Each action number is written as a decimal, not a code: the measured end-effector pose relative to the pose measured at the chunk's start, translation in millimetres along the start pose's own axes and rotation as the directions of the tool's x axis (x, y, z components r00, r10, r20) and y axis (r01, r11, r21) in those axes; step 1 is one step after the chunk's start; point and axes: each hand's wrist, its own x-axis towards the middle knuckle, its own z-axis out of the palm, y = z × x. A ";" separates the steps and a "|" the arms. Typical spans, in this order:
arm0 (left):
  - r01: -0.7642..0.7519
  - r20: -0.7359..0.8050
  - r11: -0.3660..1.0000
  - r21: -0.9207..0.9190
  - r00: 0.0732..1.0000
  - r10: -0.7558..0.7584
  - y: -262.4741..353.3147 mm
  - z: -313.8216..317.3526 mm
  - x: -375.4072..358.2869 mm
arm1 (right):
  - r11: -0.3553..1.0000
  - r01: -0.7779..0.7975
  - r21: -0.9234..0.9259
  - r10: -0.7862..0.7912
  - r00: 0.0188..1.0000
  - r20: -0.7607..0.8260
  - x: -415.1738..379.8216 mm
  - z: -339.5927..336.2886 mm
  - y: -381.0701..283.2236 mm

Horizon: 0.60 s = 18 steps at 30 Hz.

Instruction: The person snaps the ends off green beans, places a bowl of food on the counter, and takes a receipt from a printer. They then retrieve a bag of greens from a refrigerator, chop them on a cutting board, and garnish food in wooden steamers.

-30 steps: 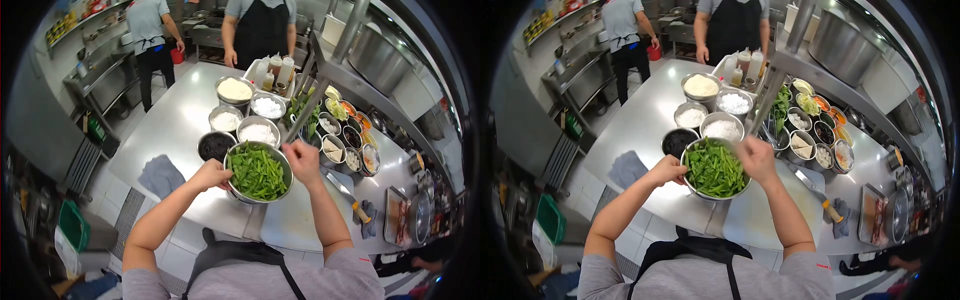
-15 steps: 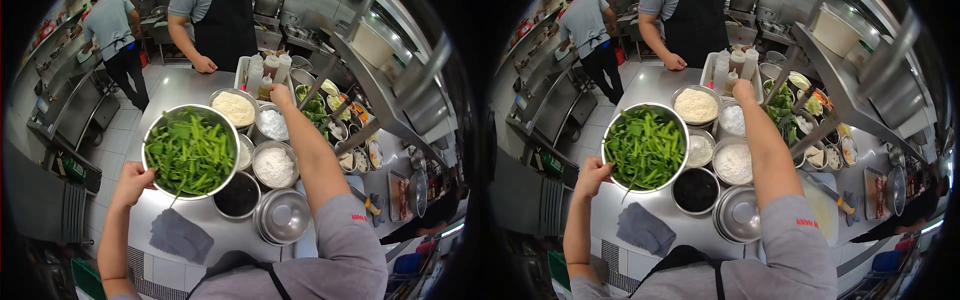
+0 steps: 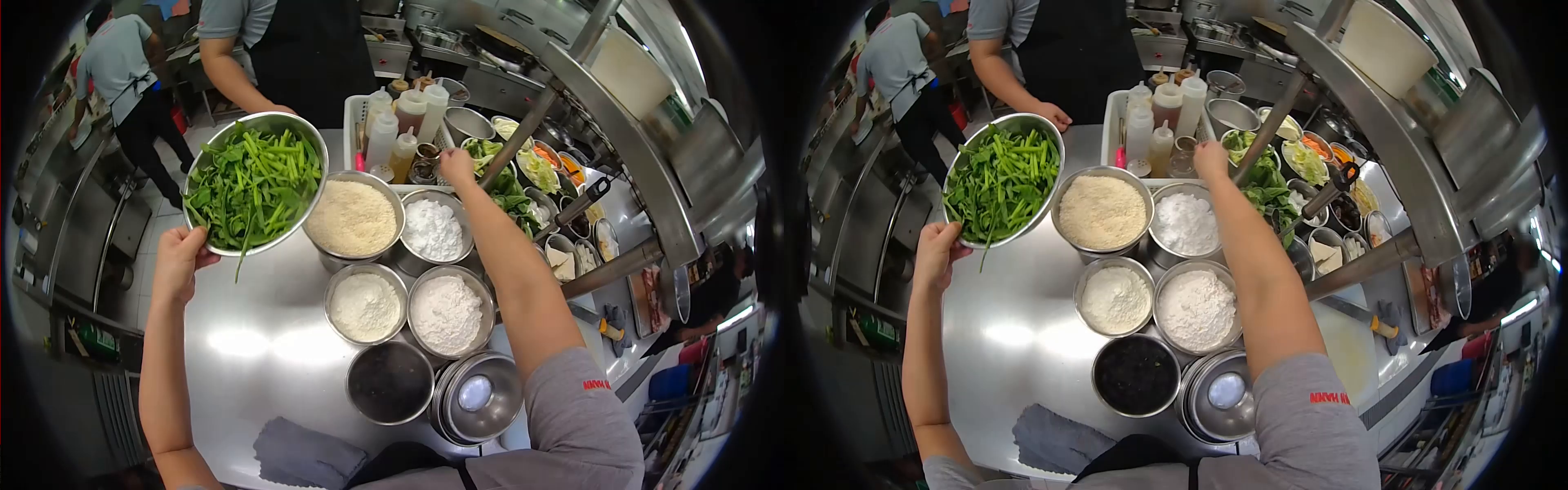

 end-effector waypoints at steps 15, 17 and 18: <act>0.000 0.076 0.999 0.033 0.997 -0.003 -0.3 31.6 39.6 | 0.428 -0.603 0.673 0.564 0.760 0.323 -34.2 -9.9 -16.6; -0.001 0.088 0.999 0.044 0.996 -0.003 -0.5 35.5 41.7 | 0.378 -0.615 0.692 0.584 0.738 0.337 -36.6 -15.6 -23.2; 0.000 0.086 0.999 0.046 0.996 -0.004 -1.1 37.6 42.6 | 0.322 -0.623 0.713 0.623 0.706 0.336 -40.8 -18.1 -26.9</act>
